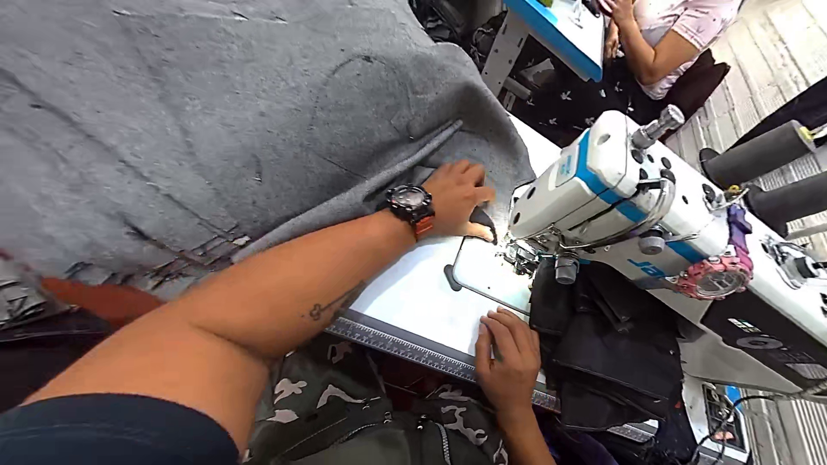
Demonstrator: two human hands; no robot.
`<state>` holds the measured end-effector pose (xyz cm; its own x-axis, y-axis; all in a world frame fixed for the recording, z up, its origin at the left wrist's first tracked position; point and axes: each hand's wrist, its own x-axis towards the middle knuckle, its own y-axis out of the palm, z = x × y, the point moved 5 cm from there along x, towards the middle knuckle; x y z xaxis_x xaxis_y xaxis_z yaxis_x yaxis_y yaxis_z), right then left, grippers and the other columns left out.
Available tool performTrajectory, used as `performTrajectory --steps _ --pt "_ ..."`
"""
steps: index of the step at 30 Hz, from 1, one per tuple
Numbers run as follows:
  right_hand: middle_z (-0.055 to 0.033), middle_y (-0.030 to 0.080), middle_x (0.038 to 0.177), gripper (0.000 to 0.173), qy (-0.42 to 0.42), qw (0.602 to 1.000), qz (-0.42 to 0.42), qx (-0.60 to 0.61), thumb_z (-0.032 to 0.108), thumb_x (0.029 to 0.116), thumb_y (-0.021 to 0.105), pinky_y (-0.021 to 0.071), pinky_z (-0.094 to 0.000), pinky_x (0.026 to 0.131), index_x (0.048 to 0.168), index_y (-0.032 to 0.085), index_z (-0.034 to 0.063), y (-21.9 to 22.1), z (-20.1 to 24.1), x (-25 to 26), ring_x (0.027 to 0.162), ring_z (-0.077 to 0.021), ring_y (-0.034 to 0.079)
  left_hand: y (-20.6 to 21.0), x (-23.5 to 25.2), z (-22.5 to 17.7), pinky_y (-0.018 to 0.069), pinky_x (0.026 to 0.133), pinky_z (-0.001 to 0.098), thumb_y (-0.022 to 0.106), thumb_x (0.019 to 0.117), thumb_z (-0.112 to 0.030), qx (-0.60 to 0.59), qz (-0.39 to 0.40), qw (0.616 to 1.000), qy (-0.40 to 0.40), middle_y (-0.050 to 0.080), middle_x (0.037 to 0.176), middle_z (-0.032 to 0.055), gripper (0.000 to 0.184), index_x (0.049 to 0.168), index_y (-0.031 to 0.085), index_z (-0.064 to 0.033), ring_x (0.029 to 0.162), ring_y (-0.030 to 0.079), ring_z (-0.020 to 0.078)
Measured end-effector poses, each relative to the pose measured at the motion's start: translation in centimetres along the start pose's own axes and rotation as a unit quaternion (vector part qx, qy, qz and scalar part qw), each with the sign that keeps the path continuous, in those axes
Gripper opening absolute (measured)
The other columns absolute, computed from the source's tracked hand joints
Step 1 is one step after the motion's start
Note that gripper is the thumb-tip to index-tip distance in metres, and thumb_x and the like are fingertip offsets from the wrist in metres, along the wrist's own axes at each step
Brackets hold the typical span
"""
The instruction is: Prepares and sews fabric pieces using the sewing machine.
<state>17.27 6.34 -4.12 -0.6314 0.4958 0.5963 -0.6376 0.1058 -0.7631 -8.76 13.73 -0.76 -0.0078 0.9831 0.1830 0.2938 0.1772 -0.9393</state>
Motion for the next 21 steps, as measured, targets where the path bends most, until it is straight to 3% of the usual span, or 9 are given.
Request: performTrajectory --steps 3,6,11,13,14,16,17,19,21 --pt "-0.0067 0.077 0.106 0.023 0.003 0.999 -0.015 0.039 0.021 0.0956 0.060 0.0559 -0.0374 0.095 0.094 0.079 0.0086 -0.3 -0.4 0.2 0.111 -0.0215 0.070 0.0 -0.9 0.1 0.0547 0.083 0.0610 0.067 0.0839 -0.072 -0.012 0.023 0.995 -0.092 0.051 0.141 0.0240 0.075 0.139 0.060 -0.0220 0.111 0.063 0.0431" --pt "-0.0074 0.076 0.103 0.022 -0.001 0.996 -0.015 0.089 0.020 0.0951 0.061 0.0568 -0.0347 0.095 0.093 0.079 0.0070 -0.7 -0.8 0.3 0.109 -0.0191 0.071 -0.3 -3.1 -0.5 0.0557 0.080 0.0613 0.060 0.0929 -0.068 -0.023 0.046 0.982 -0.184 0.038 0.155 0.0297 0.074 0.151 0.050 -0.0235 0.099 0.067 0.0453" --pt "-0.0042 0.074 0.109 0.016 0.098 0.951 0.044 0.292 0.015 0.0935 0.067 0.0616 -0.0291 0.088 0.101 0.078 0.0076 -1.8 -1.9 0.2 0.105 -0.0120 0.071 -0.9 -13.5 -3.5 0.0579 0.073 0.0614 0.060 0.0994 -0.053 -0.021 -0.031 0.940 -0.339 0.037 0.154 0.0343 0.070 0.155 0.046 -0.0121 0.086 0.069 0.0467" --pt "-0.0094 0.073 0.117 0.023 0.206 0.847 0.108 0.478 0.012 0.0959 0.063 0.0595 -0.0355 0.091 0.115 0.073 0.0042 -2.1 -1.6 -0.1 0.107 -0.0186 0.070 -2.1 -19.0 -5.7 0.0566 0.074 0.0643 0.056 0.1037 -0.048 -0.036 -0.030 0.918 -0.394 0.041 0.150 0.0337 0.061 0.155 0.047 -0.0169 0.088 0.069 0.0488" --pt "-0.0125 0.071 0.121 0.029 0.244 0.771 0.153 0.568 0.017 0.0982 0.059 0.0590 -0.0399 0.094 0.122 0.068 0.0037 -1.7 -0.6 -0.4 0.109 -0.0231 0.069 -2.6 -21.6 -6.4 0.0561 0.074 0.0649 0.054 0.1053 -0.045 -0.066 -0.061 0.912 -0.400 0.049 0.142 0.0320 0.052 0.149 0.056 -0.0182 0.088 0.068 0.0477" --pt "-0.0173 0.065 0.134 0.053 0.270 0.620 0.275 0.684 0.042 0.1033 0.054 0.0548 -0.0491 0.103 0.138 0.055 0.0018 0.0 3.0 -1.5 0.121 -0.0313 0.065 -3.4 -25.8 -7.7 0.0543 0.081 0.0602 0.045 0.1091 -0.044 -0.203 -0.122 0.896 -0.377 0.063 0.112 0.0214 0.045 0.122 0.071 -0.0089 0.094 0.066 0.0367" --pt "-0.0180 0.062 0.139 0.071 0.278 0.561 0.332 0.705 0.056 0.1014 0.051 0.0534 -0.0512 0.104 0.144 0.048 -0.0001 1.1 5.1 -2.3 0.126 -0.0330 0.063 -3.9 -27.4 -8.5 0.0538 0.086 0.0553 0.038 0.1109 -0.043 -0.293 -0.129 0.877 -0.358 0.066 0.105 0.0156 0.049 0.115 0.068 -0.0054 0.097 0.066 0.0292" --pt "-0.0155 0.061 0.141 0.096 0.299 0.473 0.403 0.725 0.079 0.0913 0.045 0.0538 -0.0543 0.102 0.150 0.040 0.0023 3.2 8.7 -3.2 0.128 -0.0325 0.061 -4.4 -29.3 -10.5 0.0603 0.083 0.0388 0.029 0.1119 -0.043 -0.468 -0.153 0.811 -0.316 0.073 0.094 0.0040 0.051 0.111 0.068 -0.0102 0.091 0.071 0.0132" --pt "-0.0086 0.070 0.123 0.096 0.344 0.412 0.389 0.749 0.091 0.0793 0.045 0.0604 -0.0484 0.088 0.138 0.049 0.0152 4.2 11.0 -3.2 0.111 -0.0259 0.069 -3.9 -30.3 -12.6 0.0609 0.088 0.0352 0.021 0.1120 -0.040 -0.629 -0.148 0.706 -0.290 0.074 0.099 0.0034 0.055 0.118 0.067 -0.0097 0.096 0.072 0.0119"
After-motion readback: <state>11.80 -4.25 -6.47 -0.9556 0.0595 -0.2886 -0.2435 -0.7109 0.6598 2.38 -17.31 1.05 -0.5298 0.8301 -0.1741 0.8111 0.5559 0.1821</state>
